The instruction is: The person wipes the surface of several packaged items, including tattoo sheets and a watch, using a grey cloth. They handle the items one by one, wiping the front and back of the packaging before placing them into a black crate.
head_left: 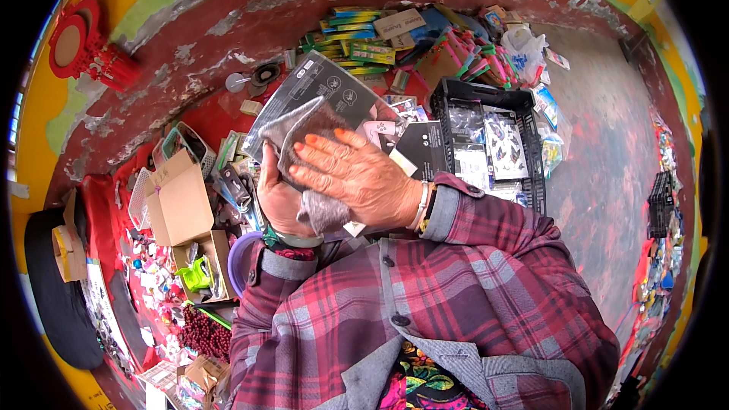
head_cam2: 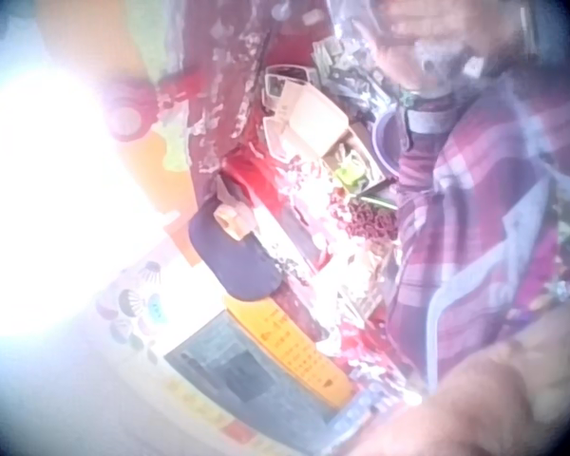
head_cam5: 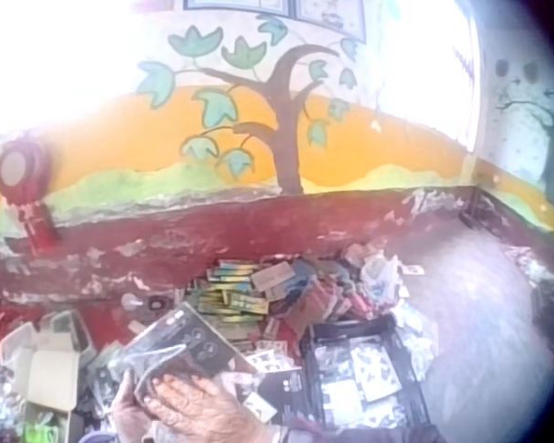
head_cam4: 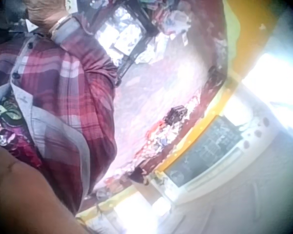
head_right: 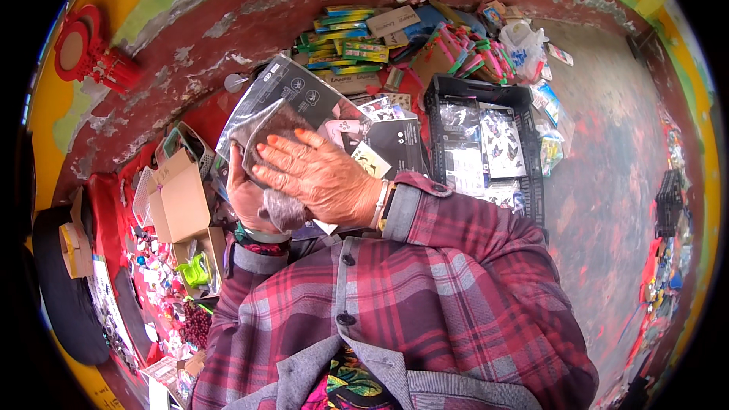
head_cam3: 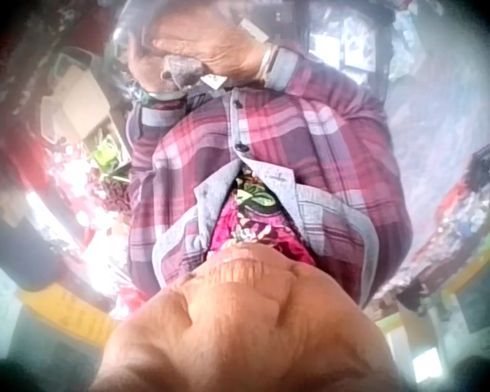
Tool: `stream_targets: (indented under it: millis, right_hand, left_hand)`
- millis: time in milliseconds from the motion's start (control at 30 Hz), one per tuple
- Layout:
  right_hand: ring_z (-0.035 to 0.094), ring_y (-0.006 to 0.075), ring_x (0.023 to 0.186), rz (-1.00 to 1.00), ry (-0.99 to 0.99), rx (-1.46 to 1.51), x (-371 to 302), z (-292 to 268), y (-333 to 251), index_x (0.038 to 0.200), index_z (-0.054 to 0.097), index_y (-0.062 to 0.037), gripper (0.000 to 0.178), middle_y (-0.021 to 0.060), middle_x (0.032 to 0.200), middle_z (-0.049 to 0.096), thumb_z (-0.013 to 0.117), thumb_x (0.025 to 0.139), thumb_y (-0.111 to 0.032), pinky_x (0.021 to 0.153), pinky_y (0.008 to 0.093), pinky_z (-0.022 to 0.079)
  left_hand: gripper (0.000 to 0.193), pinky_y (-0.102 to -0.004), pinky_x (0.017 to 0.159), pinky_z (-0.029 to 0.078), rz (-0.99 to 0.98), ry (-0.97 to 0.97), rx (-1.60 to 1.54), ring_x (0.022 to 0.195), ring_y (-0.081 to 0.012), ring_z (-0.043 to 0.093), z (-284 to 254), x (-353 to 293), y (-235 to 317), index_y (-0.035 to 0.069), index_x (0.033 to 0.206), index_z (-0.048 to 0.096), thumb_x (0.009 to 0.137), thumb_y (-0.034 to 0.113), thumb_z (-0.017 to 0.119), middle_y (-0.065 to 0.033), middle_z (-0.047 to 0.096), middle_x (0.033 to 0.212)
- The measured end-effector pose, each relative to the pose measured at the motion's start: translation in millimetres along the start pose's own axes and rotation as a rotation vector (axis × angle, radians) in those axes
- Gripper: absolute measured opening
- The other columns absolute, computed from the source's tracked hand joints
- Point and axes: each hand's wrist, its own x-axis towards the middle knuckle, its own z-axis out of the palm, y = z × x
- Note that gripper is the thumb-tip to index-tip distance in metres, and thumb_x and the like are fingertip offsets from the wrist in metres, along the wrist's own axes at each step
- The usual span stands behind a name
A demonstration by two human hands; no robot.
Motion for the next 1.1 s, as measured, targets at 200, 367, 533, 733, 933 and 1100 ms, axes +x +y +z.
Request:
stream_targets:
  millis: [200, 367, 533, 733, 933, 1100]
  right_hand:
    - [0.039, 0.0268, 0.13, 0.134, 0.067, -0.135, -5.3, -14.6, 33.1, 0.135, 0.044, -0.013, 0.067, 0.0117, 0.14, 0.041, 0.065, 0.073, -0.028, 0.108, 0.0454, 0.023]
    - [0.049, 0.0344, 0.117, 0.296, 0.226, 0.234, -20.8, -11.9, 66.4, 0.13, 0.048, -0.008, 0.059, 0.0162, 0.128, 0.05, 0.062, 0.073, -0.007, 0.095, 0.0373, 0.041]
    - [0.059, 0.0174, 0.102, 0.755, 0.414, 1.216, -45.4, -35.7, 93.6, 0.122, 0.052, 0.0021, 0.036, 0.0106, 0.115, 0.059, 0.043, 0.096, -0.021, 0.087, 0.0313, 0.048]
    - [0.057, 0.0204, 0.107, 0.882, 0.432, 1.914, -37.6, -54.6, 78.6, 0.128, 0.044, 0.0052, 0.056, 0.0162, 0.122, 0.054, 0.042, 0.096, -0.041, 0.093, 0.0341, 0.046]
    - [0.052, 0.021, 0.114, 0.823, 0.371, 1.869, -25.3, -53.0, 88.5, 0.13, 0.041, 0.0025, 0.062, 0.0146, 0.124, 0.053, 0.047, 0.093, -0.046, 0.098, 0.0332, 0.042]
    - [0.06, 0.0185, 0.093, 0.701, 0.325, 1.611, -7.2, -96.2, 87.9, 0.12, 0.053, -0.0007, 0.055, 0.0118, 0.111, 0.06, 0.049, 0.092, -0.048, 0.079, 0.031, 0.05]
  left_hand:
    - [0.047, -0.0469, 0.104, 0.034, 0.067, 0.02, -0.038, 0.119, -0.0312, 0.049, 8.5, 0.7, -0.6, 0.002, 0.131, 0.044, 0.097, 0.034, 0.04, -0.0159, 0.05, 0.131]
    - [0.045, -0.0487, 0.101, 0.037, 0.051, 0.006, -0.038, 0.116, -0.0323, 0.051, 3.1, -3.7, 3.6, 0.002, 0.128, 0.046, 0.097, 0.033, 0.04, -0.0155, 0.052, 0.128]
    - [0.042, -0.049, 0.097, 0.042, 0.017, -0.007, -0.015, 0.113, -0.0347, 0.054, -10.3, -10.0, 16.2, 0.0, 0.128, 0.046, 0.096, 0.026, 0.042, -0.0191, 0.053, 0.126]
    - [0.041, -0.0467, 0.093, 0.046, -0.127, -0.02, 0.16, 0.108, -0.0329, 0.057, -7.3, -17.4, 22.4, -0.002, 0.126, 0.046, 0.086, 0.008, 0.051, -0.0188, 0.056, 0.12]
    - [0.04, -0.0427, 0.091, 0.048, -0.289, 0.25, 0.46, 0.101, -0.0298, 0.061, -10.1, -19.9, 21.7, -0.009, 0.118, 0.05, 0.079, -0.002, 0.053, -0.0194, 0.06, 0.112]
    - [0.033, -0.0362, 0.088, 0.048, -0.374, 0.213, 0.647, 0.098, -0.0233, 0.061, 3.1, -17.3, 30.1, -0.005, 0.115, 0.055, 0.084, 0.005, 0.057, -0.0145, 0.063, 0.109]
